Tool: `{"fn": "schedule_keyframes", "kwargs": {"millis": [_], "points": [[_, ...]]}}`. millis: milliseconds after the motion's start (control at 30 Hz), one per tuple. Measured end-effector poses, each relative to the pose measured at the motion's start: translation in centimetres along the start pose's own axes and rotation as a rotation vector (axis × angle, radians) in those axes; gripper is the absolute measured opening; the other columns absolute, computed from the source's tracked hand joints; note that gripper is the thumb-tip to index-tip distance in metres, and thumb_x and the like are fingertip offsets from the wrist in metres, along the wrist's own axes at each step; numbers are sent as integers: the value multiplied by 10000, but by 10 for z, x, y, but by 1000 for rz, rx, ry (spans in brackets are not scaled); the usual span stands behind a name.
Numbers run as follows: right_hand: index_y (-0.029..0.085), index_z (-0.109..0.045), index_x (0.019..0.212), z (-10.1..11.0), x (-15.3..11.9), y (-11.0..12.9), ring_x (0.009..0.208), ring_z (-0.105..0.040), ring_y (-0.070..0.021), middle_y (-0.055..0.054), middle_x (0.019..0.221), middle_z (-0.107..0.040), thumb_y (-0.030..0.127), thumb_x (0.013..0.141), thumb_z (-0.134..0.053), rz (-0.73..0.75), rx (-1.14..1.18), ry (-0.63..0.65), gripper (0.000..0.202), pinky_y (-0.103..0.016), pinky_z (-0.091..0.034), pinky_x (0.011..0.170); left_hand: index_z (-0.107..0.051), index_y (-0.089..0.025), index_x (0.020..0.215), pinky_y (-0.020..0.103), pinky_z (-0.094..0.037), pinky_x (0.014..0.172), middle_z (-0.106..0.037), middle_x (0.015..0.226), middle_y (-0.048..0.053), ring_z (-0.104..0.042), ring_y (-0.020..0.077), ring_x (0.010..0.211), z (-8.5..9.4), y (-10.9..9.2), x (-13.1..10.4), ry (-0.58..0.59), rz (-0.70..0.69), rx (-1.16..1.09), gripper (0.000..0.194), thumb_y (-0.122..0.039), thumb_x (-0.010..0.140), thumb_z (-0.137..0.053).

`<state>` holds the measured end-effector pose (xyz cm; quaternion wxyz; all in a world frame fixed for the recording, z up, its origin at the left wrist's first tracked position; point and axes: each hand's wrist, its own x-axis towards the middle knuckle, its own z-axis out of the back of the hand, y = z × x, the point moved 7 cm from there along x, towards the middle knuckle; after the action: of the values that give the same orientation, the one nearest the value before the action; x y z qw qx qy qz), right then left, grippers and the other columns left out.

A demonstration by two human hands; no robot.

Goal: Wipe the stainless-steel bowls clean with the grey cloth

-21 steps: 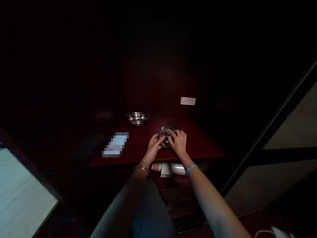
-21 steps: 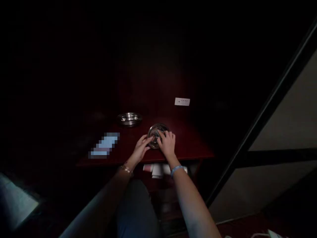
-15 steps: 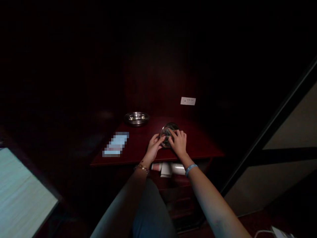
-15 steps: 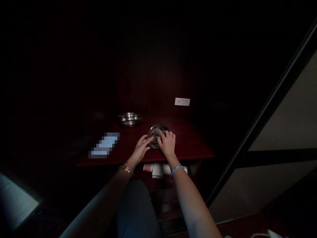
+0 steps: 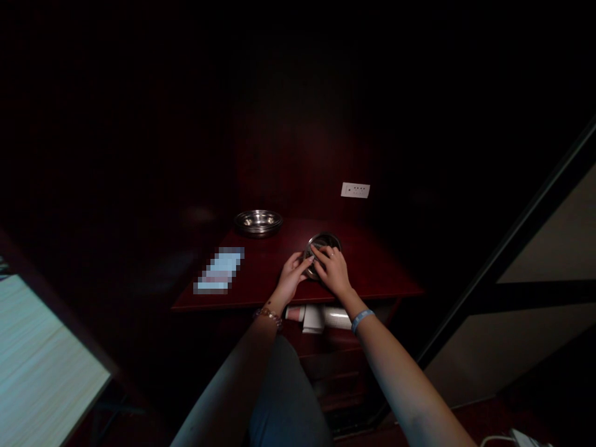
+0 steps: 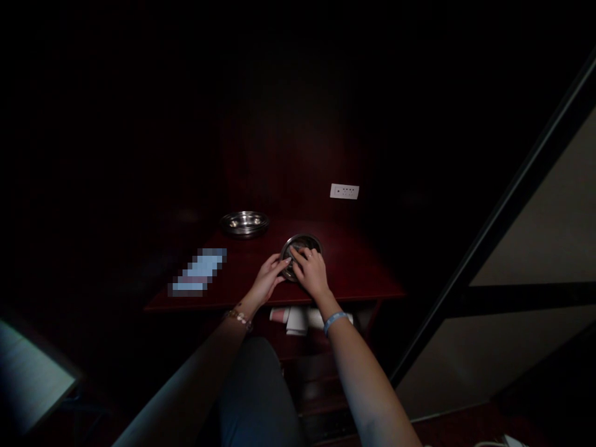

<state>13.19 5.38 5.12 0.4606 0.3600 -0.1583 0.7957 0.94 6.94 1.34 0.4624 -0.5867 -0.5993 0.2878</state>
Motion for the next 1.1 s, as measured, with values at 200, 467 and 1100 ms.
{"fn": "schedule_keyframes", "kwargs": {"millis": [200,467,1100], "points": [[250,-604,1306,1,-1,6,1028,-513,-238,-73,1155,-612,217,949,-479,67,120,7,380,-366,-432,923,-625,-184,1003,234,-520,643,-689,855,29,-655,151,770,0,-4,-2,-5,-16,-22,501,-444,622,-820],[254,-690,1155,-1,2,11,988,-536,-211,-45,1075,-649,232,931,-498,30,69,65,297,-328,-405,898,-645,-185,966,197,-494,626,-687,962,49,-644,146,829,5,-6,-1,-86,-41,-49,474,-478,631,-809],[223,-601,1261,-1,4,-4,1025,-531,-263,-122,1156,-658,170,946,-478,-128,-123,3,342,-398,-422,891,-597,-229,1138,307,-543,805,-665,1233,102,-645,233,1106,11,-9,-1,-148,-116,-25,536,-404,671,-795]]}}
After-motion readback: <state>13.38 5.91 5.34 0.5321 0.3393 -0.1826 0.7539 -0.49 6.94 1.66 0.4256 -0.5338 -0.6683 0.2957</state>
